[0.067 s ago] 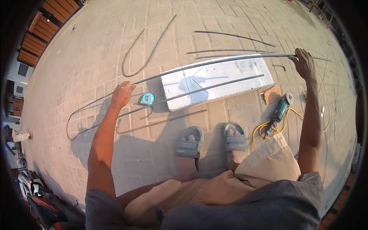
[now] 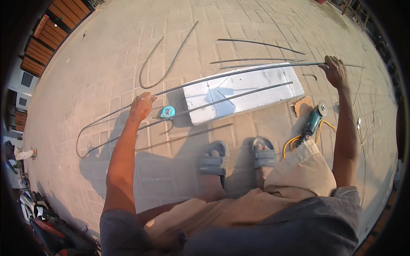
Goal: The person uses an angle grinder to cut long metal rods into shorter segments. They repeatedly measure the rods against a white rectangular board, mark the cut points, and use the grinder to sever the metal. The cut pieces are stacked on the floor as the process continues.
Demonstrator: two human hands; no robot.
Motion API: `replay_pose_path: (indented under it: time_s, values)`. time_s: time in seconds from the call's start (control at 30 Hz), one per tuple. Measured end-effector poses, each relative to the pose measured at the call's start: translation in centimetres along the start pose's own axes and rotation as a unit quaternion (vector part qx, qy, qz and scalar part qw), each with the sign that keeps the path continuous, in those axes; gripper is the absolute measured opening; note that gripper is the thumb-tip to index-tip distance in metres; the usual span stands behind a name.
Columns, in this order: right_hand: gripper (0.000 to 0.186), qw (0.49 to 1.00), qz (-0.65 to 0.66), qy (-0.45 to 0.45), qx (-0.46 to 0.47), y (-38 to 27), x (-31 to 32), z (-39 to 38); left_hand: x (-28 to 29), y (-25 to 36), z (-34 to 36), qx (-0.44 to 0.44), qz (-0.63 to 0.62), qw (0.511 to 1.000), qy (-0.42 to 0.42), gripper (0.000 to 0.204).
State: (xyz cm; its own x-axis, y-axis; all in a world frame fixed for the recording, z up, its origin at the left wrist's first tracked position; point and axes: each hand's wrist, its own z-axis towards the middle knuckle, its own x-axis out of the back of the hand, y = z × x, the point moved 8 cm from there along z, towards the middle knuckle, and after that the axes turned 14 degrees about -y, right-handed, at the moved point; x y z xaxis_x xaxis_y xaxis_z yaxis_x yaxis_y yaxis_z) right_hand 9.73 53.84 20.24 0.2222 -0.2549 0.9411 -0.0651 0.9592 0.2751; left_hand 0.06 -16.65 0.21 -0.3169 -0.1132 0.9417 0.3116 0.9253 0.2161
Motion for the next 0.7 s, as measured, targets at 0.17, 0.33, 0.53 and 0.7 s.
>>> replay_pose_path:
  time_s: [0.17, 0.33, 0.53, 0.7]
  values:
    - [0.039, 0.995, 0.010, -0.092, -0.030, -0.9, -0.4, -0.8, 0.6, 1.1, 0.8, 0.026, 0.023, 0.998, -0.057, 0.054]
    - [0.041, 0.990, 0.002, -0.136, -0.041, -1.3, -0.2, -0.2, 0.9, 1.0, 0.0, 0.052, 0.038, 0.994, -0.087, 0.055]
    - [0.043, 0.984, 0.023, -0.165, -0.056, -2.0, -1.2, -2.4, -0.1, 1.5, -0.1, 0.056, 0.045, 0.991, -0.111, 0.054]
    - [0.043, 0.984, 0.028, -0.165, -0.053, -1.8, -3.2, -1.8, -0.7, 1.2, 0.7, 0.050, 0.049, 0.996, -0.046, 0.052]
